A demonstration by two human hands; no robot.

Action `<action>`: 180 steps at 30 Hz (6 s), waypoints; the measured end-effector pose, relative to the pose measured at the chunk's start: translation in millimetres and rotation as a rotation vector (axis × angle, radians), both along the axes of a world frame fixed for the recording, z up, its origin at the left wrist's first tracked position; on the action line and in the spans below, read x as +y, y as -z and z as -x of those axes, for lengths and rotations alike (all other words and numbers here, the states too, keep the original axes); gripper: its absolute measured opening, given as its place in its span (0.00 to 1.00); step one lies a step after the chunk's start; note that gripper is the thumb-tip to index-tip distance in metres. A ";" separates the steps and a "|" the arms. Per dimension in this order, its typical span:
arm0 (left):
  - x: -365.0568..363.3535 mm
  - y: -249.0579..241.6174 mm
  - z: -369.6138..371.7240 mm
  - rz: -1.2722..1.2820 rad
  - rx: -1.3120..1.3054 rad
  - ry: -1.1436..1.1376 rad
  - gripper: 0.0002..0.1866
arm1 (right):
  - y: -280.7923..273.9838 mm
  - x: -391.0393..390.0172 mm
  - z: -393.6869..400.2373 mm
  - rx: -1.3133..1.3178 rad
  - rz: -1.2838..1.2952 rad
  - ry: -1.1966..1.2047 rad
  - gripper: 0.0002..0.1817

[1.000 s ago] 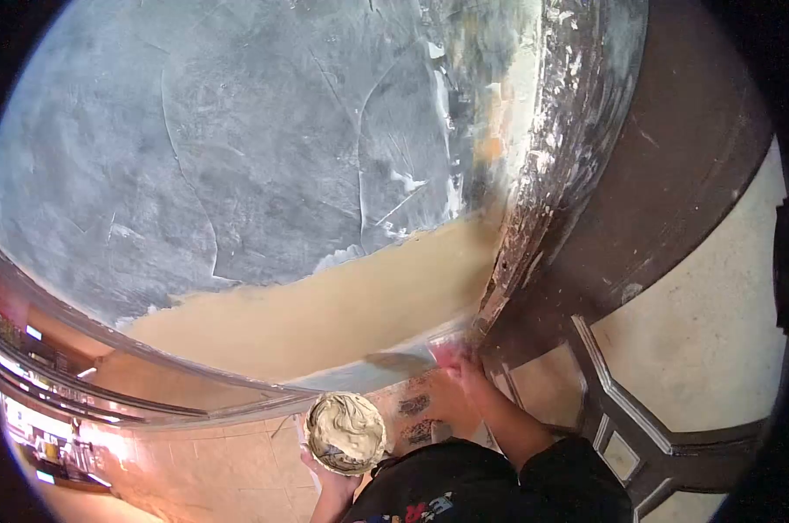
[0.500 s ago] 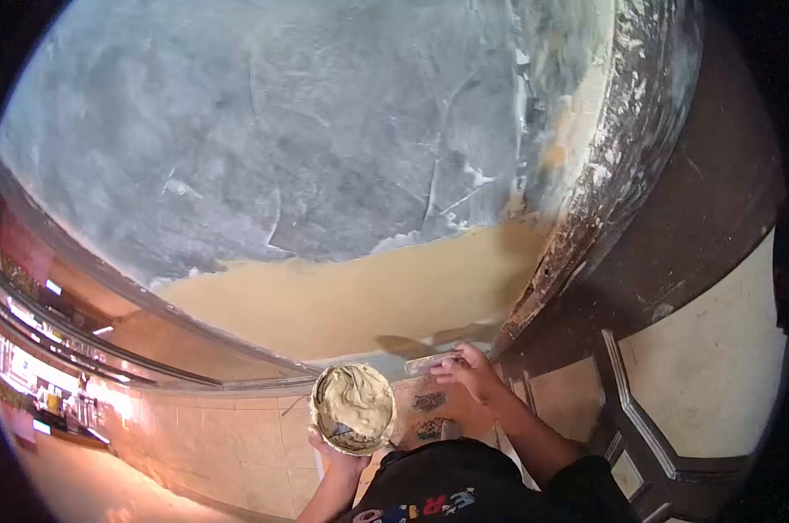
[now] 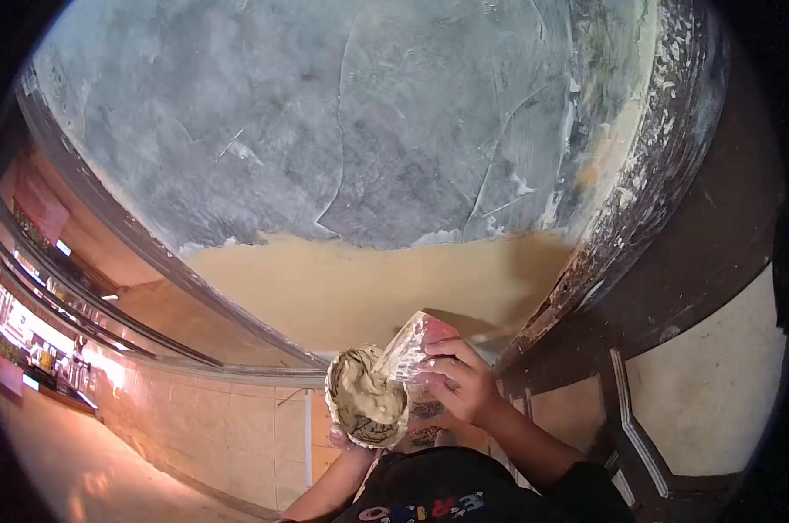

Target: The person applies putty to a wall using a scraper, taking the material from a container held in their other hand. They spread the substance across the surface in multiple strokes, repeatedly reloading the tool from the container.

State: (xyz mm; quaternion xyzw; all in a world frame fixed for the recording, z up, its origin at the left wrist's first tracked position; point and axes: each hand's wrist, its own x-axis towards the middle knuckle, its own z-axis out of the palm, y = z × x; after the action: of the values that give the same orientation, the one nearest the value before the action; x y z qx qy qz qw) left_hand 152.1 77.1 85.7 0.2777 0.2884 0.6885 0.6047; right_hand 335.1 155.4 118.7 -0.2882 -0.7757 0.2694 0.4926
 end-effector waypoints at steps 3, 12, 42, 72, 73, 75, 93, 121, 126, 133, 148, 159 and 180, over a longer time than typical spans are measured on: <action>-3.1 -0.9 3.0 -0.046 -0.021 0.043 0.45 | -1.2 -2.2 8.5 -0.028 -0.075 0.003 0.11; -4.6 -5.9 4.0 -0.197 -0.090 0.194 0.38 | -3.8 -18.4 35.9 0.021 -0.046 0.043 0.16; -60.6 31.0 84.2 0.123 0.042 -0.022 0.55 | 66.9 -1.5 58.1 0.560 0.971 -0.037 0.10; -53.9 40.5 216.4 0.042 -0.234 -0.017 0.49 | -64.3 22.2 175.8 0.524 0.655 0.095 0.18; -52.4 41.3 219.2 0.027 -0.213 -0.023 0.49 | -70.5 24.2 185.9 0.543 0.596 0.156 0.14; -52.6 51.1 227.0 0.051 -0.231 -0.023 0.49 | -70.9 33.6 189.6 0.528 0.546 0.162 0.16; -39.9 74.1 275.2 0.151 -0.054 0.035 0.48 | -86.0 19.7 190.6 0.553 0.485 0.425 0.12; -47.9 69.7 292.7 0.014 0.033 0.006 0.47 | -11.8 1.4 123.7 0.733 0.723 0.368 0.16; -52.0 72.2 304.6 0.319 -0.260 0.019 0.46 | 47.9 -8.9 135.6 0.494 0.912 0.152 0.15; -44.4 72.8 294.2 0.090 0.009 0.069 0.45 | -39.7 -4.9 225.4 0.903 0.676 -0.038 0.14; -54.6 47.5 289.4 0.045 -0.117 0.050 0.46 | -66.6 30.8 273.0 0.959 0.585 0.047 0.15; -58.6 65.7 293.6 0.164 -0.135 0.013 0.47 | 67.1 -9.8 259.3 0.896 0.894 0.197 0.15; -68.4 75.1 301.3 0.186 -0.111 -0.022 0.46 | -45.7 26.5 324.3 0.812 0.526 0.036 0.15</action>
State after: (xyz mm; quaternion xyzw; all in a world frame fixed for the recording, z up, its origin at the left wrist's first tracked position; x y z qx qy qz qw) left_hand -149.2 8.8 10.5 0.1787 0.3204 0.6797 0.6352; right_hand 10.8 181.9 164.4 -0.2879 -0.4214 0.5384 0.6705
